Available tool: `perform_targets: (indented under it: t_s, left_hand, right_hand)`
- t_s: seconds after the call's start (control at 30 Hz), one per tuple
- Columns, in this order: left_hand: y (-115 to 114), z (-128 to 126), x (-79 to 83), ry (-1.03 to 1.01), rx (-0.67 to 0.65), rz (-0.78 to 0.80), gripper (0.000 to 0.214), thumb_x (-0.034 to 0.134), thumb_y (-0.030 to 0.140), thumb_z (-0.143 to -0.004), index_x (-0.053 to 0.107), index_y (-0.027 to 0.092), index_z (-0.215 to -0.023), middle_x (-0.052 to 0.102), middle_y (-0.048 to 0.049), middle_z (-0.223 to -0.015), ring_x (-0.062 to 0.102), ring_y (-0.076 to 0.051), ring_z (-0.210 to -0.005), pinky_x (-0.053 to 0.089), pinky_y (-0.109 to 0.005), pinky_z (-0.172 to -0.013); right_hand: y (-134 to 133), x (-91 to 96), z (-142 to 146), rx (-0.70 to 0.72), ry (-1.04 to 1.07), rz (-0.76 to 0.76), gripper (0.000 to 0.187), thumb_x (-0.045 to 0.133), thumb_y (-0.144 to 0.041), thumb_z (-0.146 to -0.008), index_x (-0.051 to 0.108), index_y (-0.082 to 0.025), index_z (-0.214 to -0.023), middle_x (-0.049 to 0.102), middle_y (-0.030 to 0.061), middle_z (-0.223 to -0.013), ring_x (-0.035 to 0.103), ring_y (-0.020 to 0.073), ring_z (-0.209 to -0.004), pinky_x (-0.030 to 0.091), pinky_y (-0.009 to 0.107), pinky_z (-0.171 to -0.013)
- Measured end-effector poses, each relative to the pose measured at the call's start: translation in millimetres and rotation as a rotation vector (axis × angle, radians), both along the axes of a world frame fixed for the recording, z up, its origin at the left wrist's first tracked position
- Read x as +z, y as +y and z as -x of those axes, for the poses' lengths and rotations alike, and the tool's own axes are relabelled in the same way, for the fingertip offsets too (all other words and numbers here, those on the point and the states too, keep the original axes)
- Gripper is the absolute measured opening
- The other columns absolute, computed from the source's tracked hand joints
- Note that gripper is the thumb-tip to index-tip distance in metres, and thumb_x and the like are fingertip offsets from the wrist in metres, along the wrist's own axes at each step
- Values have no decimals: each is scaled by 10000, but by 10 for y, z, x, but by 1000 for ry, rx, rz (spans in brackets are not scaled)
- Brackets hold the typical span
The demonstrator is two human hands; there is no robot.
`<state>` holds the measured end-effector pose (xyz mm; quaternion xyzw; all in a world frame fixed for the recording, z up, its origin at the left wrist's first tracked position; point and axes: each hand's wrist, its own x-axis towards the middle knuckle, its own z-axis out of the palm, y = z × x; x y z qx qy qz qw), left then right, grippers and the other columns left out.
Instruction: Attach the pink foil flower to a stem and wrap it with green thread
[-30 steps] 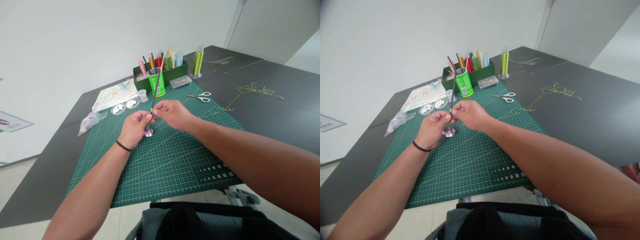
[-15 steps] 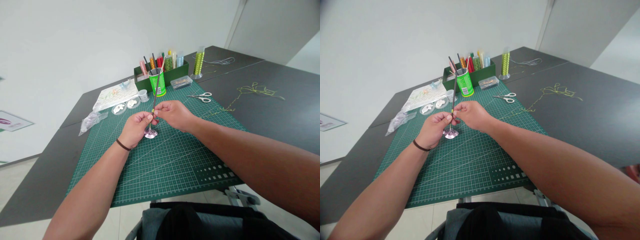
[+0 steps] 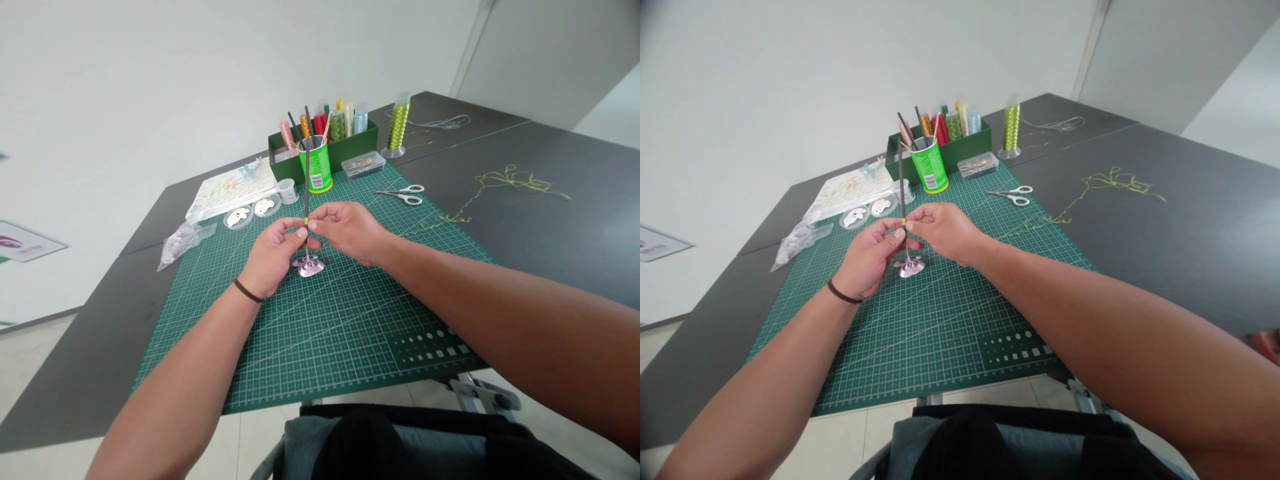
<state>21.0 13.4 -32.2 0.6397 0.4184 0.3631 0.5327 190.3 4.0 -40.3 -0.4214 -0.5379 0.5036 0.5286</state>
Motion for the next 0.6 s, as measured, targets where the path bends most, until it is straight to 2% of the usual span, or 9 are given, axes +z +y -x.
perform_targets:
  t_s: [0.13, 0.23, 0.33, 0.47, 0.6]
  left_hand:
    - [-22, -29, -29, 80, 53, -152, 237, 672, 419, -900, 604, 192, -915, 762, -44, -797, 626, -125, -607, 429, -233, -533]
    - [-22, -46, -59, 112, 57, -235, 226, 684, 394, -893, 583, 194, -925, 758, -40, -808, 647, -128, -635, 456, -238, -571]
    - [-6, -42, -82, 121, 69, -270, 220, 703, 384, -878, 610, 193, -938, 762, -45, -836, 684, -146, -707, 486, -247, -612]
    - [-3, -30, -71, 195, 170, -296, 204, 709, 385, -872, 699, 185, -906, 768, -54, -846, 679, -148, -709, 487, -249, -601]
    - [-20, -34, -40, 180, 161, -244, 195, 695, 371, -876, 733, 180, -885, 777, -54, -852, 644, -130, -643, 473, -242, -559]
  right_hand:
    - [2, -10, 1, -39, -85, -35, 50, 674, -172, -877, 676, -161, -828, 669, -20, -634, 554, 83, -538, 415, 201, -484]
    - [6, -9, 11, -55, -85, -47, 64, 666, -162, -876, 679, -167, -813, 676, -10, -654, 598, 100, -597, 476, 216, -556]
    - [12, -13, 17, -84, -106, -53, 59, 670, -165, -872, 687, -166, -816, 672, -7, -662, 592, 105, -608, 472, 223, -562]
    - [3, -6, 13, -129, -186, -66, 53, 689, -202, -871, 702, -159, -842, 640, -21, -619, 492, 90, -517, 375, 227, -470]
    - [-3, 3, 12, -96, -154, -71, 34, 675, -175, -874, 691, -160, -848, 691, -1, -663, 591, 108, -574, 444, 229, -521]
